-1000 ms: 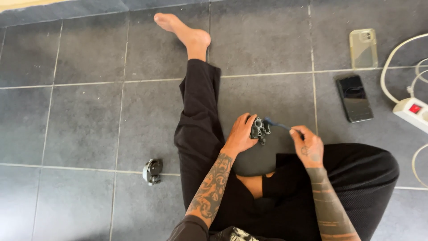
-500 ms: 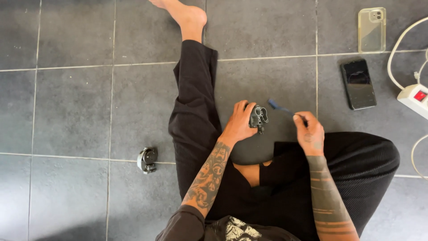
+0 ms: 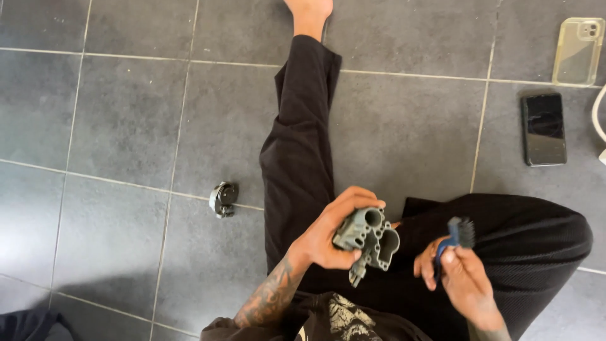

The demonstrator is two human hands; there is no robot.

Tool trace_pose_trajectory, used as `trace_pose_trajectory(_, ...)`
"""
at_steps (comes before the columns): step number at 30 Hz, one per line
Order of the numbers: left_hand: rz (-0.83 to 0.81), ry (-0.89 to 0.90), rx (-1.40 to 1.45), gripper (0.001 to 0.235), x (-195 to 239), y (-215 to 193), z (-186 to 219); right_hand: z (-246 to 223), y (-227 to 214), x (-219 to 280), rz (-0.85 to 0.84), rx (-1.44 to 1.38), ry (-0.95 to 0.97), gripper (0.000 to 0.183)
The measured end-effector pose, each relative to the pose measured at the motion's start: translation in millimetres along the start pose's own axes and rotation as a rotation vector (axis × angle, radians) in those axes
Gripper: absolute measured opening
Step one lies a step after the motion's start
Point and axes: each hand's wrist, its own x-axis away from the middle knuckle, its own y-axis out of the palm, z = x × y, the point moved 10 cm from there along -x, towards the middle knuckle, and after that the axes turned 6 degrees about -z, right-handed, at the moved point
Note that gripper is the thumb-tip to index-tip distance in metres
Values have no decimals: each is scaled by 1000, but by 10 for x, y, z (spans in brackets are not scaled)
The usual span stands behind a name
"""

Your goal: The person sits on a tiled floor and uses a toothbrush to scrub the exterior and interior surfaces of a small metal mechanical part. The person rotates the part to access different areas while continuing to brush.

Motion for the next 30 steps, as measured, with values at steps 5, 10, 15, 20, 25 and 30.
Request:
trace_pose_trajectory(5,-40,0,-21,68,177,79,341,-244,310,220,-16,39,-8,34)
trace_pose_trajectory(10,-37,67,-45,70,246,83,568,-510,3,413,142,240,-50,31)
trace_pose_trajectory(15,-20,124,-102,71,283,85,800,-1118,479,188,-17,1057,2,45)
trace_pose_trajectory(20,10,149,-225,74,294,72,969,-1286,718,159,-178,1168,-88,38)
trace_pose_trajectory(25,30,154,-320,77,313,103,1023,-1255,705,148,-210,1184,-12,51)
trace_pose_trajectory(30,30,141,-396,76,335,138,1015,-1273,963,33,-343,1265,-74,34)
